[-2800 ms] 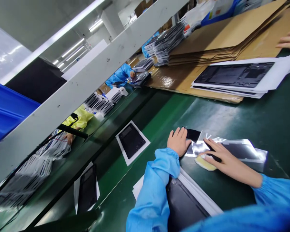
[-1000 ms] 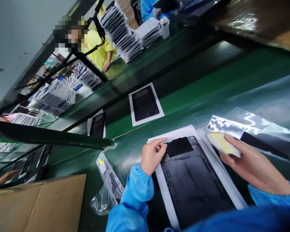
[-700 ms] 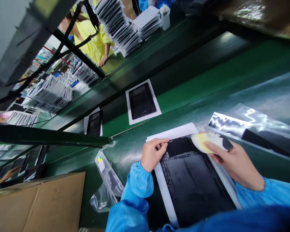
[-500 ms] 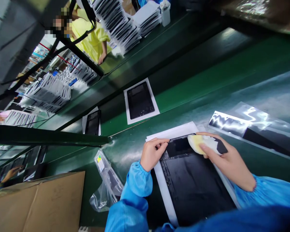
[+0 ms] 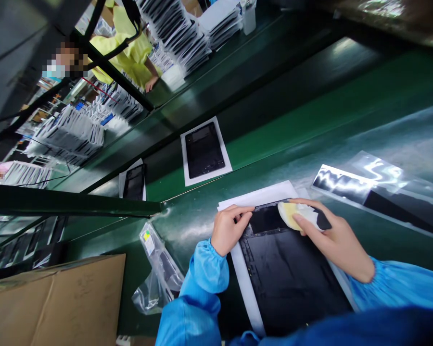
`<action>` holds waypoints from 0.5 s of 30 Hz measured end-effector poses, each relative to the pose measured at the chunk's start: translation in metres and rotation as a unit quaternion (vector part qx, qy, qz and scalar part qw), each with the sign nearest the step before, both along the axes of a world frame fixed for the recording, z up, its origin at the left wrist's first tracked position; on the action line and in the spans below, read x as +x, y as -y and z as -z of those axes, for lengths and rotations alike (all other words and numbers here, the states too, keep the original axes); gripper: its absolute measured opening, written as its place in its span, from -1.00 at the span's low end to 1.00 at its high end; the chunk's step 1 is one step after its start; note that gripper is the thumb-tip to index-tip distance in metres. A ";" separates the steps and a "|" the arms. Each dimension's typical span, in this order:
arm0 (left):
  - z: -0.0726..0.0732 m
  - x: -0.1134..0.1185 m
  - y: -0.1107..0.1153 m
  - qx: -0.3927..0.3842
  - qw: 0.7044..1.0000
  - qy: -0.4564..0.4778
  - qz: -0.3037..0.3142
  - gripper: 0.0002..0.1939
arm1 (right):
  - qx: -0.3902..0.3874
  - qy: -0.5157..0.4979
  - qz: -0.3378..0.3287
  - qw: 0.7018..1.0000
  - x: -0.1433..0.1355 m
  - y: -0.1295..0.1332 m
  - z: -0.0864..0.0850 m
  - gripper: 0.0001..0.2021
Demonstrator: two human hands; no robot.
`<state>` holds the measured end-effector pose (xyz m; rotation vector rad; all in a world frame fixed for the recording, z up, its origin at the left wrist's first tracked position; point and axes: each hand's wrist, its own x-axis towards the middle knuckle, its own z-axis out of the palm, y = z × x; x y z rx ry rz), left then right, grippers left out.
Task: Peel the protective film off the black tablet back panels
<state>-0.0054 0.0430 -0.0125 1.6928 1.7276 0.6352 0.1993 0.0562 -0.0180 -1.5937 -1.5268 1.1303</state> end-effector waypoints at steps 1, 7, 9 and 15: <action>0.000 0.000 0.000 0.000 1.000 -0.002 0.001 -0.79 | -0.002 0.001 0.001 1.000 0.000 0.000 0.000 -0.67; 0.000 0.000 0.000 0.002 1.000 -0.014 0.003 -0.79 | 0.002 0.006 -0.002 1.000 0.000 0.000 -0.001 -0.69; 0.000 0.000 0.000 0.005 1.000 -0.015 0.005 -0.78 | 0.004 0.006 -0.005 1.000 0.000 0.000 -0.001 -0.68; 0.001 0.000 0.000 0.005 1.000 -0.011 0.006 -0.79 | 0.026 0.034 -0.019 0.999 -0.003 -0.002 -0.005 -0.70</action>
